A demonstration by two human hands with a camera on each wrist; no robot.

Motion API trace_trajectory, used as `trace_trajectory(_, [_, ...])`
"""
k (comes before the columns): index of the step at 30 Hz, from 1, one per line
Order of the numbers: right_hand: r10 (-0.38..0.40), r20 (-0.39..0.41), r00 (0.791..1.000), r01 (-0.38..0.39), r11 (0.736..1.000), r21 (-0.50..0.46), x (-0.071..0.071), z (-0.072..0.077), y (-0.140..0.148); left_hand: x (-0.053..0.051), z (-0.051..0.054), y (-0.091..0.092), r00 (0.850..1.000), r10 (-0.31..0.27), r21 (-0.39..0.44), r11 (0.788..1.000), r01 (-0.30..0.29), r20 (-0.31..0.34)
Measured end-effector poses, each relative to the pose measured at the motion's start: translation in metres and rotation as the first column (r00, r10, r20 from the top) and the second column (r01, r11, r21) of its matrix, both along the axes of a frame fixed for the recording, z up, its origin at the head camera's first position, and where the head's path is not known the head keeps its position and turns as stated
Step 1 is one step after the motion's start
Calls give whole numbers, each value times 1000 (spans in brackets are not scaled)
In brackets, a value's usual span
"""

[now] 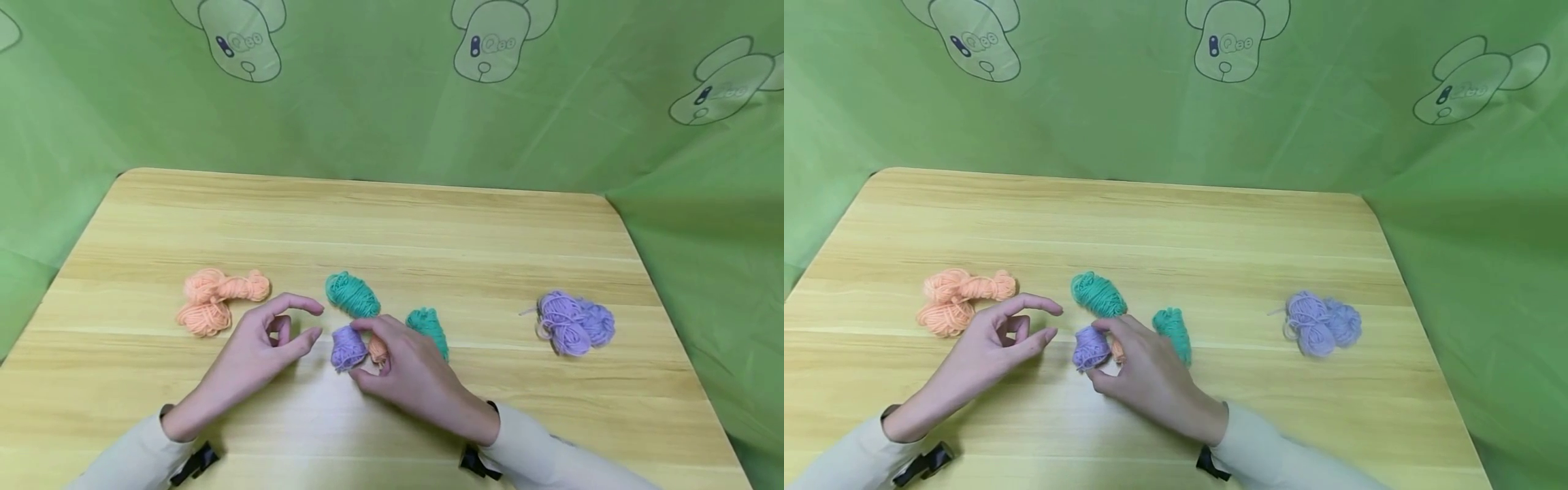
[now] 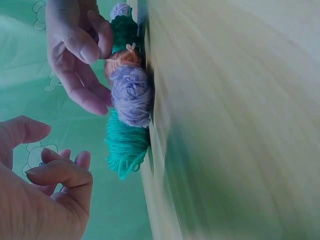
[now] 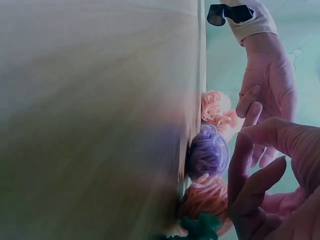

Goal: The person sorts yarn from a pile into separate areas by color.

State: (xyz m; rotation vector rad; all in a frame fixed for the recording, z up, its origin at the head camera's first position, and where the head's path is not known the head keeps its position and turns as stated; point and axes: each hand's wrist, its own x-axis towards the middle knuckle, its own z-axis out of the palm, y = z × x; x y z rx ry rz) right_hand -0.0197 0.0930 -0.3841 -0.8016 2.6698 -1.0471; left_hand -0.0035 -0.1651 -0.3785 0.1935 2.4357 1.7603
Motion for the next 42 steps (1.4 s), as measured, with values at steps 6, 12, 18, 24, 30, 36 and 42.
trace_trajectory(6, [-19, -6, 1000, 19, 999, 44, -1, 1, -7, 1, 0, -1, 1000, 1, 0, 1000, -1, -10])
trace_trajectory(12, [25, -14, 1000, -23, 994, 111, -5, 0, -11, 1, 1, -1, 1000, 2, 9, 1000, -2, -2])
trace_trajectory(18, [60, -29, 998, -54, 983, 175, -7, -1, -14, 1, 1, -2, 1000, 2, 8, 1000, -2, 5])
trace_trajectory(24, [64, -19, 998, -58, 972, 227, -7, 0, -17, 1, 1, -2, 1000, 5, 10, 1000, -5, 11])
trace_trajectory(30, [68, -23, 997, -61, 969, 238, -8, -1, -18, 1, 1, -2, 1000, 9, -3, 1000, -9, 12])
trace_trajectory(36, [85, -39, 996, -74, 970, 231, -8, -2, -16, 1, 0, -3, 1000, 12, -7, 1000, -12, 20])
trace_trajectory(42, [111, -45, 993, -98, 969, 225, -6, -4, -11, 1, -2, -4, 999, 14, 10, 1000, -15, 38])
